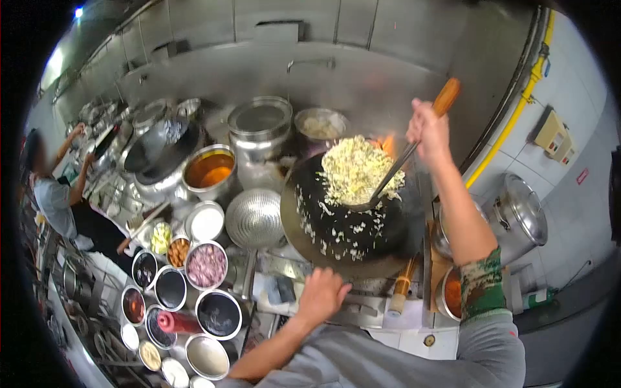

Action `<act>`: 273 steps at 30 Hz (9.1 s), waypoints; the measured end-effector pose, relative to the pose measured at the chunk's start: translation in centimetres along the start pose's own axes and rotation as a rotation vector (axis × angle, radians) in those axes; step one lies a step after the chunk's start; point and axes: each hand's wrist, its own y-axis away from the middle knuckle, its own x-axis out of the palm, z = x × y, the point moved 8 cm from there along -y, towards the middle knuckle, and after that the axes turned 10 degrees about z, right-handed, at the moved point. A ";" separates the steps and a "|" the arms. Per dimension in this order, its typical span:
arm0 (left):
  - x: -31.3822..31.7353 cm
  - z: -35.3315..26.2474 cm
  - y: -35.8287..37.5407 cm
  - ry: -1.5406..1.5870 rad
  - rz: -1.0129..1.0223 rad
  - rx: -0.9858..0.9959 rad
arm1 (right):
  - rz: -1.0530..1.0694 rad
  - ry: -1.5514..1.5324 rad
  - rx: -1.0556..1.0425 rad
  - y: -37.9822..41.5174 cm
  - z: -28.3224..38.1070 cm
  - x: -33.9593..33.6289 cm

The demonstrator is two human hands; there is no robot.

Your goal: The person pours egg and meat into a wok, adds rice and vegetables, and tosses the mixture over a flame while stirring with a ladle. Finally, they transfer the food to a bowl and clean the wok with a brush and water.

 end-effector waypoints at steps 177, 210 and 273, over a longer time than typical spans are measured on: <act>6.1 3.3 -3.4 1.799 0.263 -1.100 | 0.699 0.628 1.205 29.0 1.7 -18.5; 10.5 8.0 -7.1 1.768 0.170 -1.083 | 0.142 -0.150 1.106 26.4 -13.0 -9.1; 10.3 6.2 -5.0 1.817 0.144 -1.063 | 0.140 0.033 0.939 27.3 -2.4 -8.6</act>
